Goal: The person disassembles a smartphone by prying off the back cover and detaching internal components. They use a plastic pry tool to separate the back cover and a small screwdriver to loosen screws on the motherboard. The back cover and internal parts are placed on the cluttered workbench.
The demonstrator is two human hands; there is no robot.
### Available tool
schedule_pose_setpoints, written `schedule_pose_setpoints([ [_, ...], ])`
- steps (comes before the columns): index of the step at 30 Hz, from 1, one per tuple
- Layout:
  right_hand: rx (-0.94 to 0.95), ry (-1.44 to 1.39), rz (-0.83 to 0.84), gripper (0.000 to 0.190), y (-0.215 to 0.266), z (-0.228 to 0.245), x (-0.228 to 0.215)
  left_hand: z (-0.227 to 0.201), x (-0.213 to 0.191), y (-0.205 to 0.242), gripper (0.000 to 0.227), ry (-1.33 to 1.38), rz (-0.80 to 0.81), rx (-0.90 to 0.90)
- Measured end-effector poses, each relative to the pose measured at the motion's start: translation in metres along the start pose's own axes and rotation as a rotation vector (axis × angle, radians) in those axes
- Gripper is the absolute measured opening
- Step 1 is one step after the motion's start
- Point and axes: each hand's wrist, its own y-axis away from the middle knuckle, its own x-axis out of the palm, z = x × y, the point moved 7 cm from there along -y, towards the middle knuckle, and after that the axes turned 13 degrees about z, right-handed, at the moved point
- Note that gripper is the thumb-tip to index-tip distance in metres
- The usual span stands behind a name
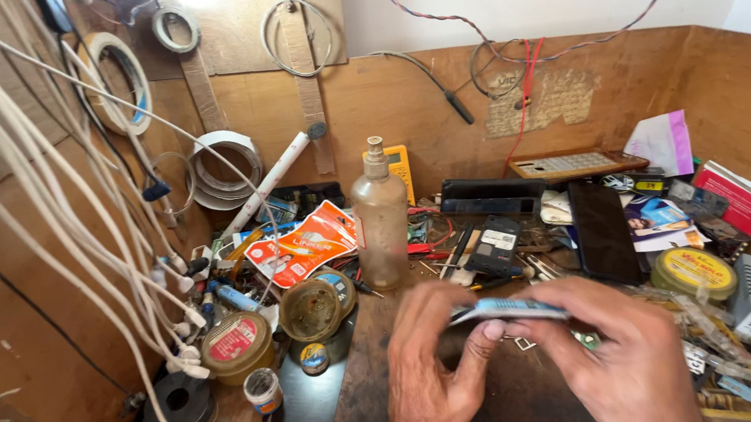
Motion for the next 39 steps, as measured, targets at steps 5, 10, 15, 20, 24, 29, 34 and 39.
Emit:
schedule_pose_setpoints([
  [5,-0.122,-0.043,-0.166,0.027,0.032,0.007,0.003,0.051,0.001,0.008,0.055,0.532,-0.247,-0.349],
  [10,-0.415,0.105,-0.020,0.034,0.040,0.011,0.020,0.084,0.038,0.023,0.071,1.034,-0.136,-0.787],
  [15,-0.446,0.135,0.053,0.038,0.042,0.010,0.048,0.062,0.062,0.017,0.095,1.711,0.116,-0.681],
  [20,-0.467,0.044,0.057,0.047,0.034,0.006,0.065,0.075,0.054,0.016,0.097,1.861,-0.076,-0.646],
  [24,-0.431,0.002,0.141,0.052,0.033,0.001,0.070,0.087,0.052,0.019,0.094,1.836,-0.197,-0.655],
  [29,-0.349,-0.026,0.144,0.051,0.038,-0.006,0.071,0.100,0.051,0.031,0.087,1.658,-0.279,-0.822],
  [34,-0.174,-0.079,0.062,0.032,0.048,-0.019,0.069,0.110,0.045,0.038,0.068,1.433,-0.376,-0.910],
  [39,-0.062,-0.082,0.001,0.022,0.055,-0.032,0.066,0.102,0.033,0.029,0.061,1.211,-0.377,-0.825],
])
